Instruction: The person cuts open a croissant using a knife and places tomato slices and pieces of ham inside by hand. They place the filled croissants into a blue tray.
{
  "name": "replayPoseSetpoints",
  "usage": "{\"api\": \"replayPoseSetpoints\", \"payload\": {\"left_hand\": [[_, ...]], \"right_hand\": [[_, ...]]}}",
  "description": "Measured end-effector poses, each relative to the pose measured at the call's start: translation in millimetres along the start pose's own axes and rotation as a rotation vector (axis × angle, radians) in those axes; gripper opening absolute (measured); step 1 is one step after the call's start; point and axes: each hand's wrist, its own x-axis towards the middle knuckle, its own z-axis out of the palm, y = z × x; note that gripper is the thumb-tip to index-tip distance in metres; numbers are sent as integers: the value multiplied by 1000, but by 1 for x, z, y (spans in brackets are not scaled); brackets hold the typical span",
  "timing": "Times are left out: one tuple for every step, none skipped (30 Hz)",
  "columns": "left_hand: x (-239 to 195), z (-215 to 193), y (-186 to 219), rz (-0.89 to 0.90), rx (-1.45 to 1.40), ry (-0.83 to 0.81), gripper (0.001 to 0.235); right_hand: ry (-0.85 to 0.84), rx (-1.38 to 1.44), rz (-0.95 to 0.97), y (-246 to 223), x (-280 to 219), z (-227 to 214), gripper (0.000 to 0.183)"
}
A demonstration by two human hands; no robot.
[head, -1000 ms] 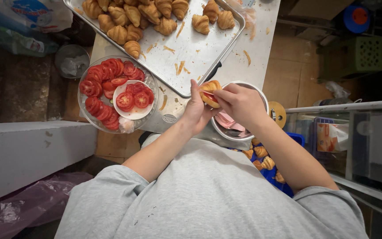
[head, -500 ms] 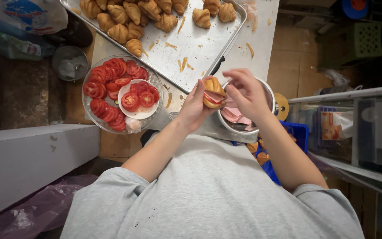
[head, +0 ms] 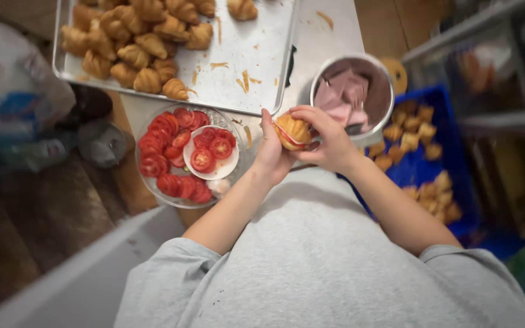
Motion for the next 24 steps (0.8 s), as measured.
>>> {"api": "replayPoseSetpoints", "payload": {"left_hand": [[-3,-2,1,-29,35,3,88],[-5,-4,0,-57,70,5,86],[-5,-6,-1,-88,108,-3,84],[-4,-9,-3,-116,173,24,81],[-5,-12,-7,-149,237,46,78],[-5,-15,-13,-180,303,66,75],[-5,-16,-22,-231,335,57,71],[-5,-17,-33,-281,368,47,67],[-4,-16,-44,-331,400,36,63],[-5,-14,-56,-382,439,-1,59],[-4,-11,-68,-432,476,-40,56],[-2,-6,-81,-481,511,-80,53],[0,1,-95,-541,568,-89,52],[2,7,-109,-601,625,-100,51],[4,14,-123,-643,682,-106,51],[6,20,-139,-684,714,-128,52],[8,25,-152,-709,745,-139,53],[13,29,-166,-734,775,-150,54],[16,31,-181,-760,799,-142,54],[23,31,-198,-787,823,-135,54],[30,30,-217,-808,842,-123,53],[37,26,-235,-816,858,-95,54],[50,22,-256,-813,874,-71,54],[63,17,-278,-810,889,-47,54]], "right_hand": [[55,-5,18,-2,-6,6,66],[109,-12,37,-4,-12,11,64],[178,-57,6,-4,-20,14,65],[244,-106,-23,-4,-28,17,66],[309,-162,-42,-3,-41,18,67],[367,-206,16,-2,-55,20,67],[425,-253,82,-2,-71,23,67],[482,-298,150,-1,-87,26,68],[520,-341,207,-1,-105,28,68],[557,-382,267,0,-121,30,69],[590,-424,327,1,-138,33,70],[645,-444,338,3,-156,35,72],[690,-455,346,5,-173,37,74],[735,-469,354,8,-192,39,76],[805,-424,417,11,-209,43,79],[876,-378,477,13,-224,49,82],[938,-323,522,19,-238,52,84],[976,-342,515,28,-251,53,86],[1005,-352,505,37,-264,53,87],[1034,-363,495,46,-279,53,88],[1054,-326,516,56,-295,52,91],[1074,-288,536,65,-311,50,93],[1092,-256,545,80,-326,44,95],[1178,-188,600,96,-342,38,97]]}}
